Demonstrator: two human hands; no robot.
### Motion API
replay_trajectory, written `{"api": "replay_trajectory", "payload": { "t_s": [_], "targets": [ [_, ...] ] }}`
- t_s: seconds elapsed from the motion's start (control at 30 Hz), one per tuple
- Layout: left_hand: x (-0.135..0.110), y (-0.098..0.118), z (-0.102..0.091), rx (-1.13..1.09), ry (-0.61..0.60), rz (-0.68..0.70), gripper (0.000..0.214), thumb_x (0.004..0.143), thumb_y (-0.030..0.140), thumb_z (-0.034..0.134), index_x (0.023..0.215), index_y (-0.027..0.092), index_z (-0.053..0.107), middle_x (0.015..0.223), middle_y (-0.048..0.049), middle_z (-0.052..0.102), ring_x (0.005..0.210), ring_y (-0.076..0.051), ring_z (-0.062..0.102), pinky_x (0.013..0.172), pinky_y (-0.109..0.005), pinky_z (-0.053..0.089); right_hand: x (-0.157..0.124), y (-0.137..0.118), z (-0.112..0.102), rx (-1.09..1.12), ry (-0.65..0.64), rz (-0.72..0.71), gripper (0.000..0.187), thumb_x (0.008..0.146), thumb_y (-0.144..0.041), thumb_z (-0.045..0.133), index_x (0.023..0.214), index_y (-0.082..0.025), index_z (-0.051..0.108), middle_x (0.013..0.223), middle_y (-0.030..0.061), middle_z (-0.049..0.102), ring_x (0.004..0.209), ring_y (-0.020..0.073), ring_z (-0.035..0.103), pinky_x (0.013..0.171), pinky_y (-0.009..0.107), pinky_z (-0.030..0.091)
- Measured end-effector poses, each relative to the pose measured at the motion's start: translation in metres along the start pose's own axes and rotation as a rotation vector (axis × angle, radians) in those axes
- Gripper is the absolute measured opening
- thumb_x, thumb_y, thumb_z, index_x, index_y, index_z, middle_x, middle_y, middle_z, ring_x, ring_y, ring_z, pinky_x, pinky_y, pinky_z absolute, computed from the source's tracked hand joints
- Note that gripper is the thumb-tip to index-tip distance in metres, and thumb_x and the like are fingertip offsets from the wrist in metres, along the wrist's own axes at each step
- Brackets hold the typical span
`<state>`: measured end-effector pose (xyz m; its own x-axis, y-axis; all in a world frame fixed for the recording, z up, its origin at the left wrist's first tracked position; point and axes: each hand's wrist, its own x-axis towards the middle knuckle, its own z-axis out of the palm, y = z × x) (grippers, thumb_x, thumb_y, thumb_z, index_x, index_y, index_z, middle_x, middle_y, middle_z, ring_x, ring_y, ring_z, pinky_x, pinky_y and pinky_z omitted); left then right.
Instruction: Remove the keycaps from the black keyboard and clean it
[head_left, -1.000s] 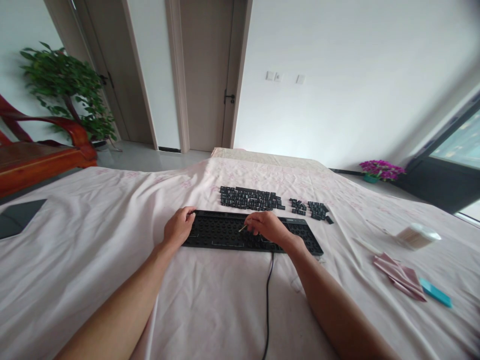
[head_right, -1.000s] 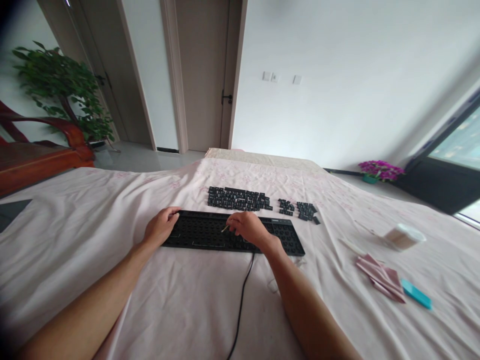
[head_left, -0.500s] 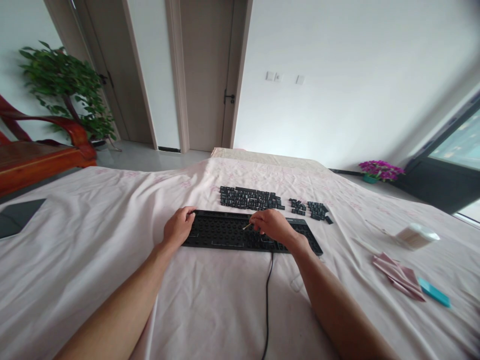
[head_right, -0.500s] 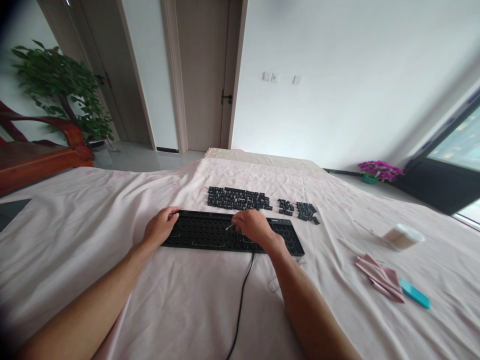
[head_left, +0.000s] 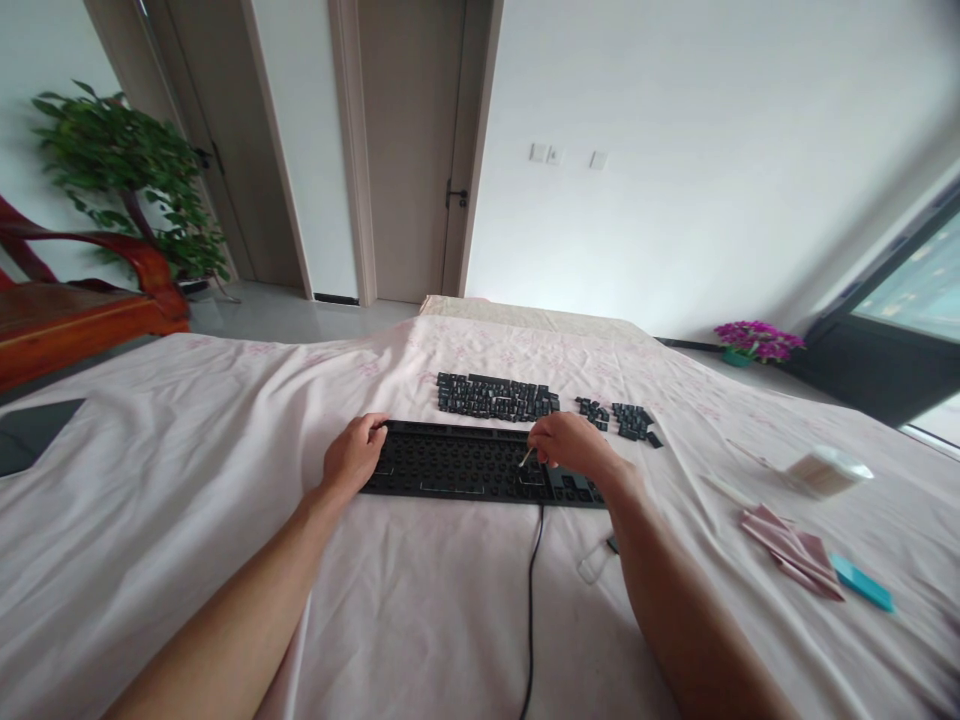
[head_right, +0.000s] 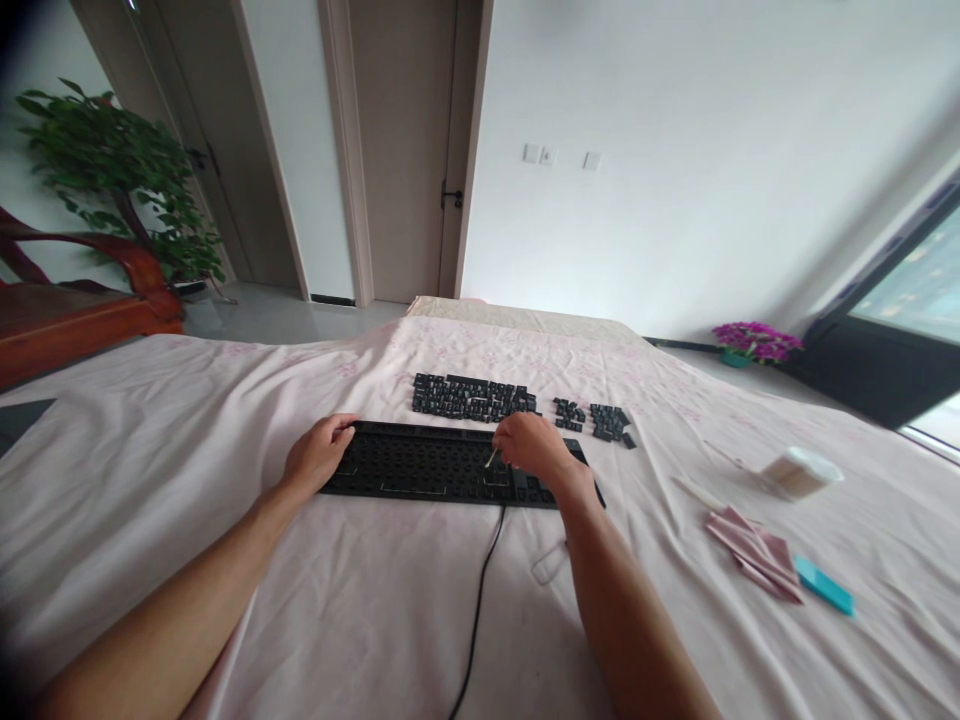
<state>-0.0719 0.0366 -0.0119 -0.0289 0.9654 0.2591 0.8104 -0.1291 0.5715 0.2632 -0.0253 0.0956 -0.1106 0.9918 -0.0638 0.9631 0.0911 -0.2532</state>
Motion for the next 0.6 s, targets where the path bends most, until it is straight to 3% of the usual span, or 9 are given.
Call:
{"api": "replay_trajectory", "payload": {
  "t_s": [0.1, 0.33, 0.6],
  "targets": [
    [0.000, 0.001, -0.001, 0.005, -0.011, -0.008, 0.030, 0.089, 0.032, 0.042, 0.114, 0.028, 0.059, 0.114, -0.0003, 0.065, 0.103, -0.017, 0.060, 0.087, -0.025, 0.044, -0.004, -0.002, -0.004, -0.039, -0.028, 0.026, 0.029, 0.083, -0.026, 0.049, 0.062, -0.018, 0.068, 0.056, -0.0001, 0.066, 0.052, 0.0105, 0.059, 0.054, 0.020, 0.035],
    [0.000, 0.001, -0.001, -0.003, -0.015, -0.010, 0.031, 0.089, 0.033, 0.042, 0.114, 0.027, 0.059, 0.114, -0.0007, 0.065, 0.102, -0.017, 0.060, 0.086, -0.026, 0.044, -0.008, -0.009, -0.006, -0.216, 0.105, 0.012, 0.023, 0.081, -0.025, 0.052, 0.073, -0.020, 0.072, 0.068, 0.0039, 0.069, 0.064, 0.0151, 0.062, 0.055, 0.023, 0.033],
    [0.001, -0.002, 0.001, -0.011, -0.011, 0.000, 0.031, 0.088, 0.033, 0.042, 0.114, 0.028, 0.058, 0.114, -0.0004, 0.065, 0.101, -0.017, 0.061, 0.086, -0.026, 0.045, 0.001, -0.017, 0.011, 0.029, 0.140, -0.091, 0.029, 0.088, -0.032, 0.045, 0.081, -0.023, 0.072, 0.070, -0.0015, 0.069, 0.061, 0.0116, 0.061, 0.056, 0.020, 0.034]
  ]
}}
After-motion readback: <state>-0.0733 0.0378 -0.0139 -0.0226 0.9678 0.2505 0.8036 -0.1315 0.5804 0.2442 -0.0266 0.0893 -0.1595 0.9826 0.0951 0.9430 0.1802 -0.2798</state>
